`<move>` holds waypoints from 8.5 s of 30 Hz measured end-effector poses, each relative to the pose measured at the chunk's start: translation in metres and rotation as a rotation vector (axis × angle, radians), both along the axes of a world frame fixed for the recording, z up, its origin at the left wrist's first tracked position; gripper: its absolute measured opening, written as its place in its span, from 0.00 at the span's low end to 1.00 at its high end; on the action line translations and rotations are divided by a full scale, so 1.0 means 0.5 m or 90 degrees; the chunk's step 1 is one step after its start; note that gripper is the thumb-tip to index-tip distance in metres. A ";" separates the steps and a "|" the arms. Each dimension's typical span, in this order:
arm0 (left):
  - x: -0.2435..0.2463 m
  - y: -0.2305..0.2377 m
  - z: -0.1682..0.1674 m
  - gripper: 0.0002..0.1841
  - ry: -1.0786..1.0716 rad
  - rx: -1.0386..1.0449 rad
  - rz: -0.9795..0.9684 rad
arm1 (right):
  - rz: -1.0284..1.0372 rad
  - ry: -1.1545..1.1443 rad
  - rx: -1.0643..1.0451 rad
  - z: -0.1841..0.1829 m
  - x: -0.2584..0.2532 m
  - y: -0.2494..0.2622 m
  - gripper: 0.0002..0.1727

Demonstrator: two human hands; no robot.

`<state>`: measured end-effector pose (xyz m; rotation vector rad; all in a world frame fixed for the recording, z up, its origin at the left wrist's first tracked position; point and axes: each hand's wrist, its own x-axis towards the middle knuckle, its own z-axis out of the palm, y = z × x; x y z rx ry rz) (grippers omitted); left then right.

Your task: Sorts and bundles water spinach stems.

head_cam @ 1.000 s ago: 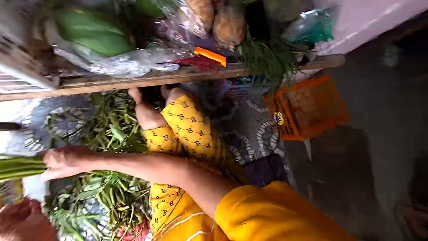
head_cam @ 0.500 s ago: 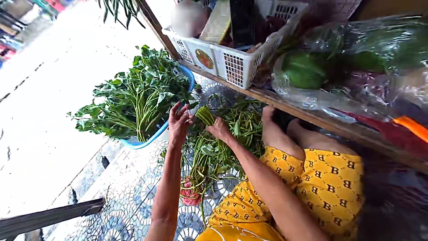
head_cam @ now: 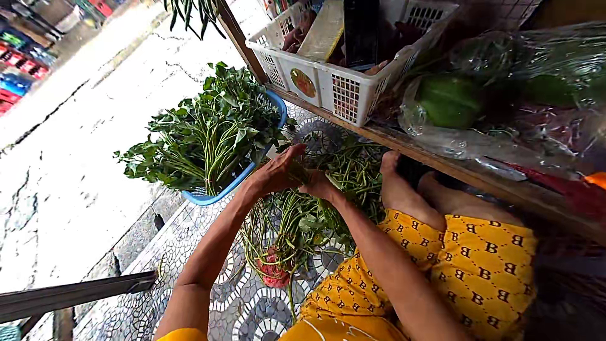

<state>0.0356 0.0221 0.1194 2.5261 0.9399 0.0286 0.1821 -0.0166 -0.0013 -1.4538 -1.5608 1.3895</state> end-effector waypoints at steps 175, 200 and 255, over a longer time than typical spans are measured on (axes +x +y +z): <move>-0.280 -0.077 -0.428 0.19 0.037 0.022 0.547 | -0.406 -0.177 0.183 0.070 0.094 -0.022 0.36; -0.096 -0.128 -0.641 0.52 0.161 -0.186 0.818 | -0.398 -0.156 0.181 0.095 0.129 -0.031 0.29; -0.267 -0.165 -0.494 0.15 -0.144 -0.166 0.684 | -0.388 -0.183 0.147 0.081 0.139 -0.024 0.26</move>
